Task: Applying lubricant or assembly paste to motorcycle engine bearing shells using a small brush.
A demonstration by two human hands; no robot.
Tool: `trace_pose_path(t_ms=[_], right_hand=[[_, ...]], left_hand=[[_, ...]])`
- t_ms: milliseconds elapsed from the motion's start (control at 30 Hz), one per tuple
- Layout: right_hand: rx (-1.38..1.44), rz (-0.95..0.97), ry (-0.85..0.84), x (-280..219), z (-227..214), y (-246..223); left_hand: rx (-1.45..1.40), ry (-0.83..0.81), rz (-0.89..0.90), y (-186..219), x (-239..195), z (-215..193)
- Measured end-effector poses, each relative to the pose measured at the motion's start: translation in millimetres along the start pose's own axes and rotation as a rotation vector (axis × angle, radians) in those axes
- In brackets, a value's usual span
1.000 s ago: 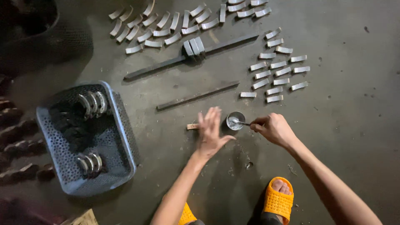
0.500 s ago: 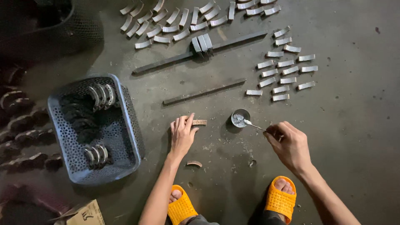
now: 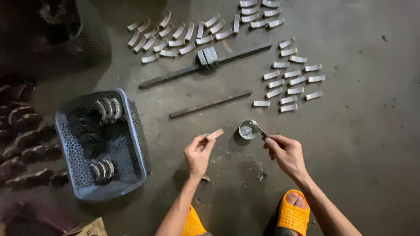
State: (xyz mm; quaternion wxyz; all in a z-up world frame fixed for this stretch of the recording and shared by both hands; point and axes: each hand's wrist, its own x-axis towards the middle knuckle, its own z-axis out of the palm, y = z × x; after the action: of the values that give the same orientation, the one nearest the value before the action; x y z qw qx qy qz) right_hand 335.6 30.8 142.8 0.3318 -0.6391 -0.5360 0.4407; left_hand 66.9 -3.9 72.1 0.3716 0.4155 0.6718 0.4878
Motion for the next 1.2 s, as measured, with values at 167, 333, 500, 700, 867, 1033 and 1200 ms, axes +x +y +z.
trace_pose_path(t_ms=[167,333,500,700,867,1033,1200], right_hand=[[0.368,0.284,-0.096,1,-8,-57],[0.439,0.341,-0.15,-1,-3,-56],[0.421,0.4,-0.238,6,0,-48],[-0.004,0.15,-0.119,11,-11,-69],[-0.156,-0.13,-0.071,-5,-4,-85],[-0.214,-0.139,-0.053,3,-2,-75],[-0.146,-0.102,0.0,9,-5,-63]], left_hand=[[-0.285,0.025,-0.001,60,-1,44],[-0.31,-0.017,0.195,75,-2,60],[-0.149,0.008,0.353,103,-7,57],[-0.073,0.113,0.408,92,-3,55],[-0.051,0.089,0.489,110,-1,54],[-0.047,0.05,0.601,110,-1,51],[-0.025,0.044,0.596,114,-4,50]])
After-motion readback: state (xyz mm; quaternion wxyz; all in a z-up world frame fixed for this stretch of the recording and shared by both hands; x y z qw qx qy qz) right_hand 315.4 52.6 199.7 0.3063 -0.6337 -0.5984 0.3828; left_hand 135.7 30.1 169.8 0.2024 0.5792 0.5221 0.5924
